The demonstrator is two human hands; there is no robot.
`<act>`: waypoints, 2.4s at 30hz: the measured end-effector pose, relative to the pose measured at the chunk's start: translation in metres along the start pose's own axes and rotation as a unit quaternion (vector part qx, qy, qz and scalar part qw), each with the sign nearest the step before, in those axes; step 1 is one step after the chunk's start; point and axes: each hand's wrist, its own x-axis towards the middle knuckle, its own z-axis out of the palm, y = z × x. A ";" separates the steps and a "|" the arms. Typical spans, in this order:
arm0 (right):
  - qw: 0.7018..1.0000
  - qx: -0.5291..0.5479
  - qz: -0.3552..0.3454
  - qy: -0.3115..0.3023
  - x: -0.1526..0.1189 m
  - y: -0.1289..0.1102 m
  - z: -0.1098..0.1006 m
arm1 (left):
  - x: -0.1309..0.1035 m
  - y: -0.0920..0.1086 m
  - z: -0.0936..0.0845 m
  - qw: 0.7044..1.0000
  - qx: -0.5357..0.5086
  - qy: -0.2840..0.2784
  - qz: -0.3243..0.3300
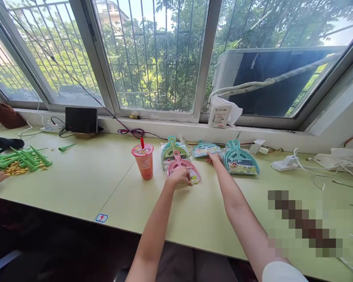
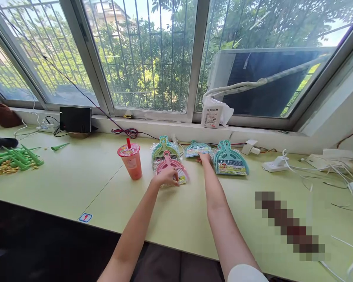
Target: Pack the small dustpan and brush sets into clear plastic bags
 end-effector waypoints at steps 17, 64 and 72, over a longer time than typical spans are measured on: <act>0.911 -0.012 -0.209 -0.355 -0.119 0.042 -0.040 | 0.004 0.000 0.000 0.997 -0.002 0.010 -0.082; 0.963 0.188 -0.036 -0.188 -0.093 0.055 -0.073 | 0.011 0.022 0.021 0.931 0.045 0.361 -0.040; 0.968 0.230 -0.056 -0.080 -0.085 0.062 -0.075 | 0.023 0.029 0.033 0.909 -0.185 0.374 0.008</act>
